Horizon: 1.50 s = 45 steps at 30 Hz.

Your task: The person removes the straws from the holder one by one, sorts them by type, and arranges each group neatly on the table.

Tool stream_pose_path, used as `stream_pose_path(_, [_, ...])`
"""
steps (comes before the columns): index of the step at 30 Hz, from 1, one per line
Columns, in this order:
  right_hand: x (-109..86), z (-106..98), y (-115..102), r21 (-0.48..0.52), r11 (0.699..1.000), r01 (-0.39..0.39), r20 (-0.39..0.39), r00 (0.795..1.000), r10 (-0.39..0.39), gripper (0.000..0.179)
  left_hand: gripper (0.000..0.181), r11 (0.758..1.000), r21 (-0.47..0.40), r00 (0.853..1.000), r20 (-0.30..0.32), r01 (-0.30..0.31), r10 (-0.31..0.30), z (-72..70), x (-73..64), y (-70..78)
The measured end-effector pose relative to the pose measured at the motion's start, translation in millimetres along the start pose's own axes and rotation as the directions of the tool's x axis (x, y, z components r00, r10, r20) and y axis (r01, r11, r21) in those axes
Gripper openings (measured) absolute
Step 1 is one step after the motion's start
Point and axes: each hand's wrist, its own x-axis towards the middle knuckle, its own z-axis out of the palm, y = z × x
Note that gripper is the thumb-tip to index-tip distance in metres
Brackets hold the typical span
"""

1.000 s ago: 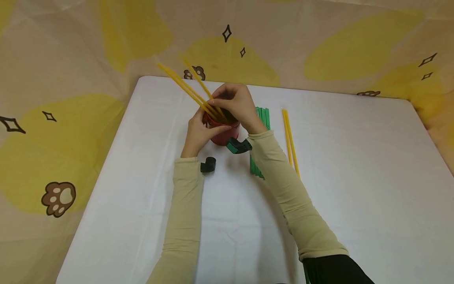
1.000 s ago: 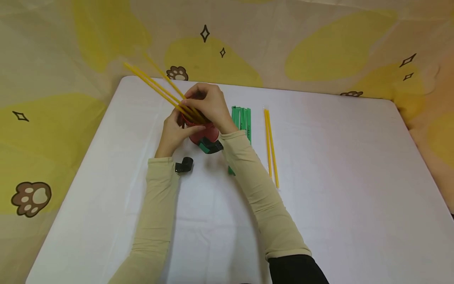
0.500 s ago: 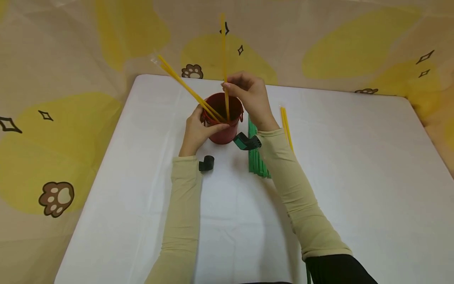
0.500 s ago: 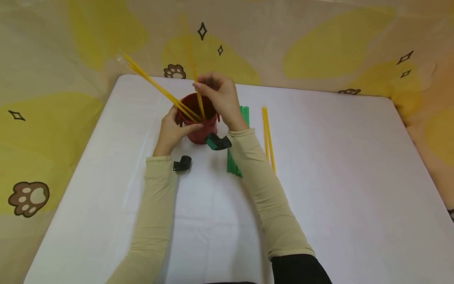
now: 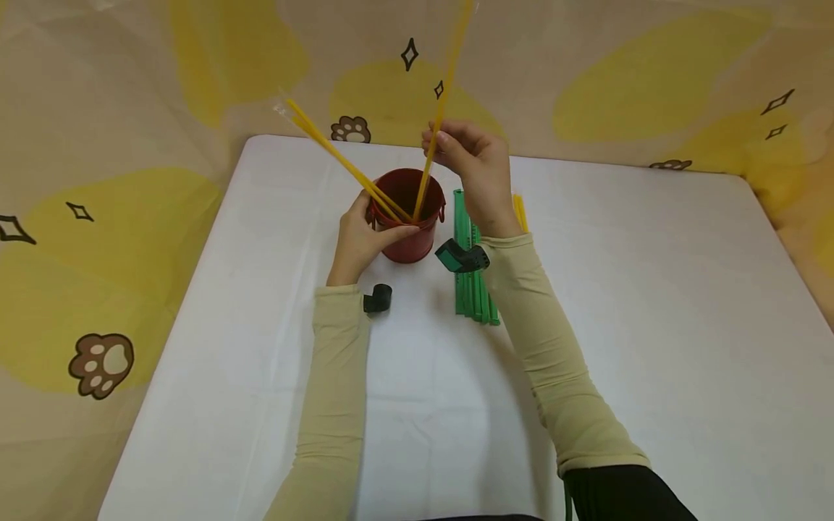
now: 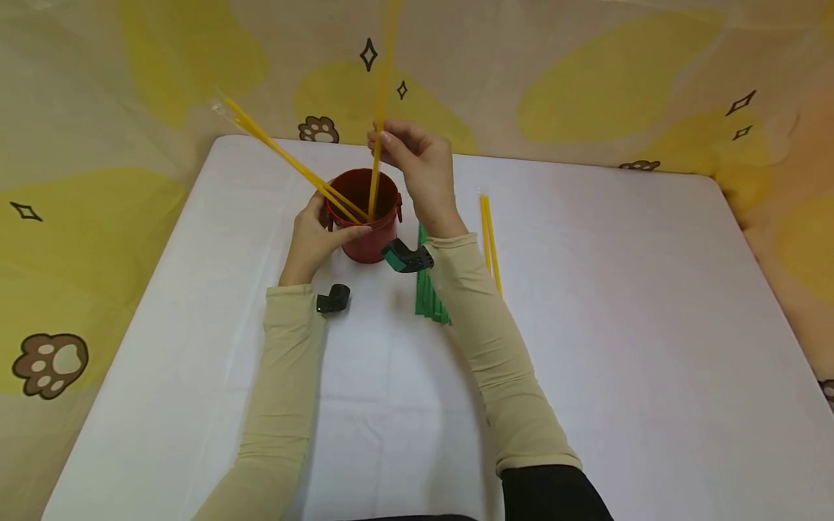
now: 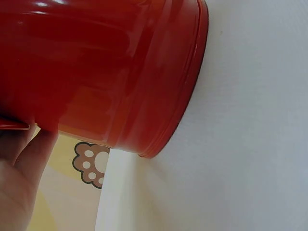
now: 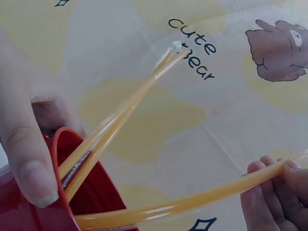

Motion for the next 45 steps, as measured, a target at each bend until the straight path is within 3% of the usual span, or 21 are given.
stream_pose_path(13, [-1.5,-12,-20,0.217,0.976,0.013,-0.112,0.994,0.011,0.017,0.081,1.000,-0.016,1.000,-0.004,0.023,-0.023,1.0,-0.9,4.8])
stream_pose_path(20, [-2.7,-20,-30,0.308,0.951,0.033,-0.161,0.987,0.018,0.014,0.080,1.000,-0.022,1.000,-0.010,-0.001,0.001,0.7,-1.0,4.4])
stream_pose_path(32, [-10.1,-33,-44,0.390,0.918,0.073,-0.230,0.973,0.021,0.013,0.080,0.999,-0.032,1.000,-0.006,-0.005,0.005,1.6,-1.3,2.9])
stream_pose_path(45, [-21.0,-53,-48,0.395,0.916,0.066,-0.230,0.973,0.029,0.014,0.079,0.999,-0.034,1.000,-0.012,-0.003,0.002,2.3,-1.3,2.9])
